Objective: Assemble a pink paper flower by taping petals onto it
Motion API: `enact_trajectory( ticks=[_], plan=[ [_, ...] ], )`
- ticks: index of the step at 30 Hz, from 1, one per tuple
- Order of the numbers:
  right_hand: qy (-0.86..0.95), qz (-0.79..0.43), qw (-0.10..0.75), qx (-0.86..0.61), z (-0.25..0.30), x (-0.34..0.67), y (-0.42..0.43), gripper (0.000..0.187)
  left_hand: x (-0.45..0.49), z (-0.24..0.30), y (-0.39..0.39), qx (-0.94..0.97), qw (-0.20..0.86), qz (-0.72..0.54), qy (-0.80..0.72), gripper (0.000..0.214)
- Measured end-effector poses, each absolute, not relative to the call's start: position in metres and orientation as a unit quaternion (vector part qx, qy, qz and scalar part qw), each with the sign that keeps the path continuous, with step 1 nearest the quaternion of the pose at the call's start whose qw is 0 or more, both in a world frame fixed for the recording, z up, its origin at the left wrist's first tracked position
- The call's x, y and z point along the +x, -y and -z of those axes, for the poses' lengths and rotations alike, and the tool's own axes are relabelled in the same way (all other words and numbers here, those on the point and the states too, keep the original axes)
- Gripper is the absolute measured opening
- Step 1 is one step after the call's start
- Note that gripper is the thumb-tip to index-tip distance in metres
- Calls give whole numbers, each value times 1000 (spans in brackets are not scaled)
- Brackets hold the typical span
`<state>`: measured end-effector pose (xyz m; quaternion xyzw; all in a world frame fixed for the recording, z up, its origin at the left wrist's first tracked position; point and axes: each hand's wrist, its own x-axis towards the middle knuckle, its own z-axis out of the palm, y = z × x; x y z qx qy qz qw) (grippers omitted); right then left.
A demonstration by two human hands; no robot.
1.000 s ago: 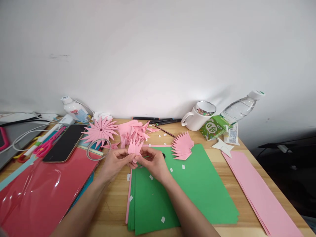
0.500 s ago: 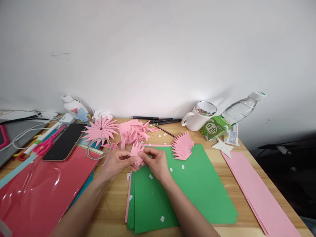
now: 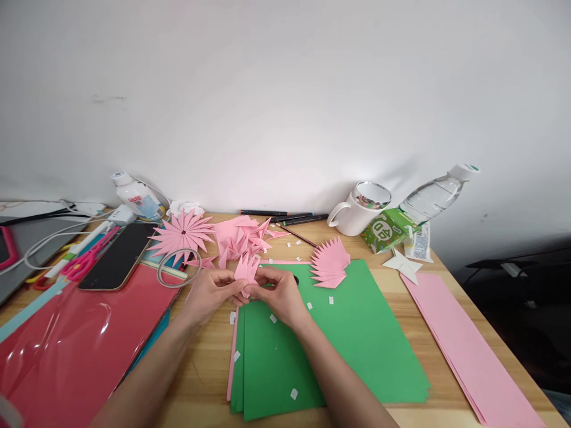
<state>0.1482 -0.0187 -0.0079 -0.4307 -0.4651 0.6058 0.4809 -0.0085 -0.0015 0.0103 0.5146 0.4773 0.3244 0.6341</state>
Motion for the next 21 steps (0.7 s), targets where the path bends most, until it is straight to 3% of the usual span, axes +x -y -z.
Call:
enact_trajectory(
  ticks=[21],
  plan=[
    [415,-640,480,-433,8,149,18,33,-3,0,3,431,680,-351,-478,31]
  ],
)
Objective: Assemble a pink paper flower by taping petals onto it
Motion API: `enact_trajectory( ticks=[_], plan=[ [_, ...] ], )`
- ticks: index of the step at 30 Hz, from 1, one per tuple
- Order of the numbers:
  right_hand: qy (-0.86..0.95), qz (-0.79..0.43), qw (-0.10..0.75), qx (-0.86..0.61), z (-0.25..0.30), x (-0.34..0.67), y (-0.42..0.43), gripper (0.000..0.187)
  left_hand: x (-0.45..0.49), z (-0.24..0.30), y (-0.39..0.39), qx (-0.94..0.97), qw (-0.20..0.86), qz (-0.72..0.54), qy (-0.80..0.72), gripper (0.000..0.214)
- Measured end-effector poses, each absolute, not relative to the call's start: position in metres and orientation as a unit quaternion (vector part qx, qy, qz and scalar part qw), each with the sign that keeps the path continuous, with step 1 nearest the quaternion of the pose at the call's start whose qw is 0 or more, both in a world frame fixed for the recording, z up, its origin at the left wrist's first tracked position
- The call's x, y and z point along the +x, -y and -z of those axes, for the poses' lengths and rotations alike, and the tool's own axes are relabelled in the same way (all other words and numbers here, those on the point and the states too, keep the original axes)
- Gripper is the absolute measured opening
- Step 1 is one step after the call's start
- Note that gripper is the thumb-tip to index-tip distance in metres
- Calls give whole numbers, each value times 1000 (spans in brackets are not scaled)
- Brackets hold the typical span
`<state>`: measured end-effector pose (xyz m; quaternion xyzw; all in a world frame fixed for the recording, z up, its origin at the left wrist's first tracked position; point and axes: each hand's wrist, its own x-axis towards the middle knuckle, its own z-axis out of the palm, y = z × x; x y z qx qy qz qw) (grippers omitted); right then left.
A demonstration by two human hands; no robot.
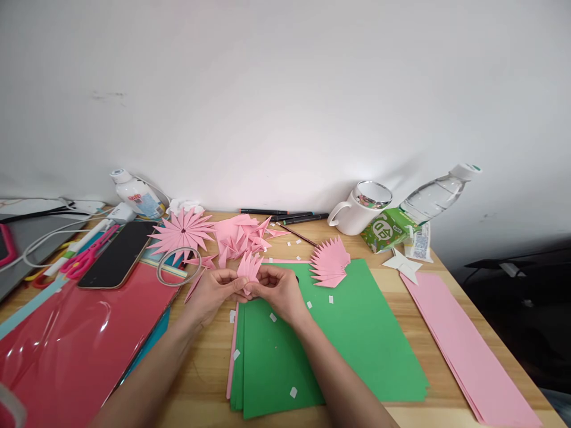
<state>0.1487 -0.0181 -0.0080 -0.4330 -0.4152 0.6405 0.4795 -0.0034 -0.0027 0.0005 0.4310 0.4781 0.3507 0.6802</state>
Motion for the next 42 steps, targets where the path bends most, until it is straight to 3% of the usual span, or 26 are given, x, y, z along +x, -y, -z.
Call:
enact_trajectory(
  ticks=[9,15,20,27,35,42],
  plan=[
    [416,-626,491,-440,7,150,17,33,0,-2,5,405,652,-408,-495,27],
    [429,-588,517,-452,11,154,16,31,-2,-1,4,507,608,-373,-483,19],
    [456,-552,524,-461,12,156,16,26,2,-1,6,601,564,-327,-463,27],
    [457,-575,523,-432,8,156,18,25,-2,-12,8,646,559,-264,-447,30],
    [407,-626,530,-401,9,153,19,22,-3,-7,10,723,445,-284,-444,35],
    [419,-609,539,-404,8,150,20,26,-1,-11,11,696,536,-236,-415,27]
  ],
)
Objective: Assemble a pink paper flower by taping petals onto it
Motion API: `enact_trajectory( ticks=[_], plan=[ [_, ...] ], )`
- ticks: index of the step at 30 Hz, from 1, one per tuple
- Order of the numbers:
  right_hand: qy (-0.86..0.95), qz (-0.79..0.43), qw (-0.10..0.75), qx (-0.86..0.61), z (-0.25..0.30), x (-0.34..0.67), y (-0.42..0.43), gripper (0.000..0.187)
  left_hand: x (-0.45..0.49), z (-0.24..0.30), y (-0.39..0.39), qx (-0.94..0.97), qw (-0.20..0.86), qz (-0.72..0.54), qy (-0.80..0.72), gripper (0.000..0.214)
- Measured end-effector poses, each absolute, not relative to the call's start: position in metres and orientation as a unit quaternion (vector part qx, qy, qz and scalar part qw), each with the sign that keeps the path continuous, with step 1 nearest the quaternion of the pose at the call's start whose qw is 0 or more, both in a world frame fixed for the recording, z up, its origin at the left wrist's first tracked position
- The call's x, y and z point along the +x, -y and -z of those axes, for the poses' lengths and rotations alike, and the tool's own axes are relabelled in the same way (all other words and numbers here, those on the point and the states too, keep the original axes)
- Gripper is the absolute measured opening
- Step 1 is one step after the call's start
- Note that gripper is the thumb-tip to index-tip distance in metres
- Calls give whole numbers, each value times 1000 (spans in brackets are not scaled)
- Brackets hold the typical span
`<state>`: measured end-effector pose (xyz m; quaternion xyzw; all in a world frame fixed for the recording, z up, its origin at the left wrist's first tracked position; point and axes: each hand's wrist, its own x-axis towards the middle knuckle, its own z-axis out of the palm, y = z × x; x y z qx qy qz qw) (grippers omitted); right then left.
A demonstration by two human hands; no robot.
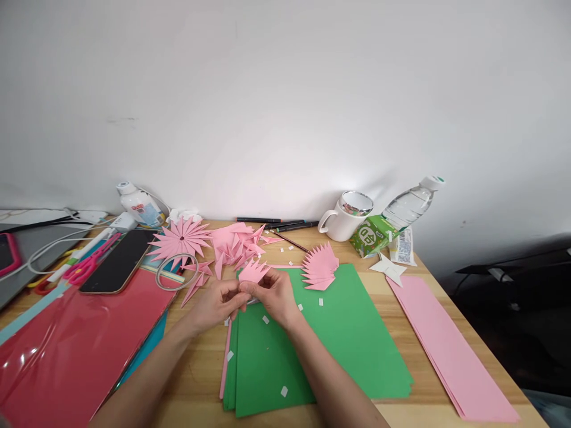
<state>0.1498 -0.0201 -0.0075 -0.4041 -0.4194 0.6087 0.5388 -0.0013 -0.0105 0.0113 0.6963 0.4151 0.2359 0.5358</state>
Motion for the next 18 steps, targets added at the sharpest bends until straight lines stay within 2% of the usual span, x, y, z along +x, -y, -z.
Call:
enact_trajectory(
  ticks=[7,14,18],
  plan=[
    [435,-599,526,-420,0,150,24,29,-5,-25,11,706,567,-179,-386,31],
    [441,-595,534,-408,2,148,24,25,-1,-16,14,710,531,-244,-393,42],
    [458,-590,539,-390,7,149,23,30,-2,-14,14,722,491,-281,-399,50]
  ],
)
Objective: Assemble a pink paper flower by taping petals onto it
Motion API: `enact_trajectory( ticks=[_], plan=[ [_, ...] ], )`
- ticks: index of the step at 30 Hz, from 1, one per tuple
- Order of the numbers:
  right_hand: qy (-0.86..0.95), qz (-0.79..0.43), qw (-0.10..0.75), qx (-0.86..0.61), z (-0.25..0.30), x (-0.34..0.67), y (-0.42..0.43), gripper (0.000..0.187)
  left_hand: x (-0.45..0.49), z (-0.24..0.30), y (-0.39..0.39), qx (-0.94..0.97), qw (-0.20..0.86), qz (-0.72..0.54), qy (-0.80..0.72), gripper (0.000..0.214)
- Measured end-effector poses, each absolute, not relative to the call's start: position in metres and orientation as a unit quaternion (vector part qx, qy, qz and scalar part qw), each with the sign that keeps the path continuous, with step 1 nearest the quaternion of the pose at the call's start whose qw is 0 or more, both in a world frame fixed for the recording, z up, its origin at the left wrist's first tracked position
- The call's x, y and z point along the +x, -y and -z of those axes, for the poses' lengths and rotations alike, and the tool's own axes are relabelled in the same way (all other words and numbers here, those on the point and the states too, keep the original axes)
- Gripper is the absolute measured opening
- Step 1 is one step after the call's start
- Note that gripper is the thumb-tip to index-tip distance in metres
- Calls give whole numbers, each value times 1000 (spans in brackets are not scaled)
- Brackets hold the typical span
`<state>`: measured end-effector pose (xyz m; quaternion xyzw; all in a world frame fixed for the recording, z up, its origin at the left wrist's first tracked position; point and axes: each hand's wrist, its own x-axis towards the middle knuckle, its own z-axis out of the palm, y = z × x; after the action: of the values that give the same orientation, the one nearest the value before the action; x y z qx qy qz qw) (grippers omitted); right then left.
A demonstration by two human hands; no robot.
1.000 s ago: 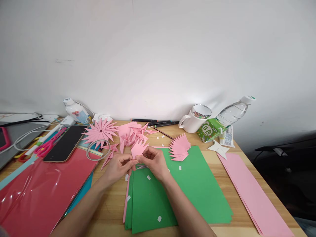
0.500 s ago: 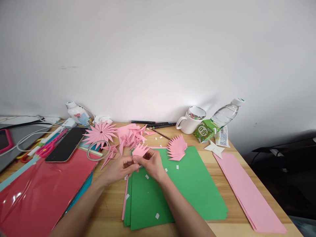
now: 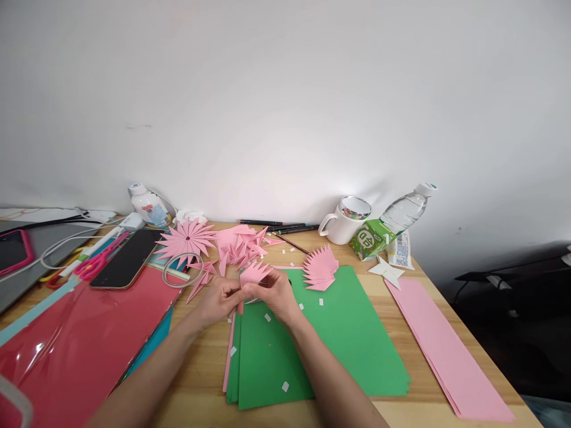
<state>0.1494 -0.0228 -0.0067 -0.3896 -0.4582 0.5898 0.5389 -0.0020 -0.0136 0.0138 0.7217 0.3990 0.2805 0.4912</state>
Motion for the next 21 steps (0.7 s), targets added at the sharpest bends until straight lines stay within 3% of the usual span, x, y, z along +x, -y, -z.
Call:
enact_trajectory(
  ticks=[4,7,14,18,21],
  plan=[
    [481,-574,556,-361,12,151,20,41,-2,-13,13,712,452,-321,-430,49],
    [493,-515,557,-426,17,148,18,44,-5,-14,12,688,405,-387,-462,45],
    [630,-395,498,-446,12,120,15,10,-35,-38,2,570,287,-555,-533,35],
    [815,-226,386,-368,-1,88,4,26,-57,-51,-4,480,309,-652,-499,25],
    [883,-137,254,-370,-1,63,-7,29,-70,-51,-8,434,323,-685,-487,24]
  ],
)
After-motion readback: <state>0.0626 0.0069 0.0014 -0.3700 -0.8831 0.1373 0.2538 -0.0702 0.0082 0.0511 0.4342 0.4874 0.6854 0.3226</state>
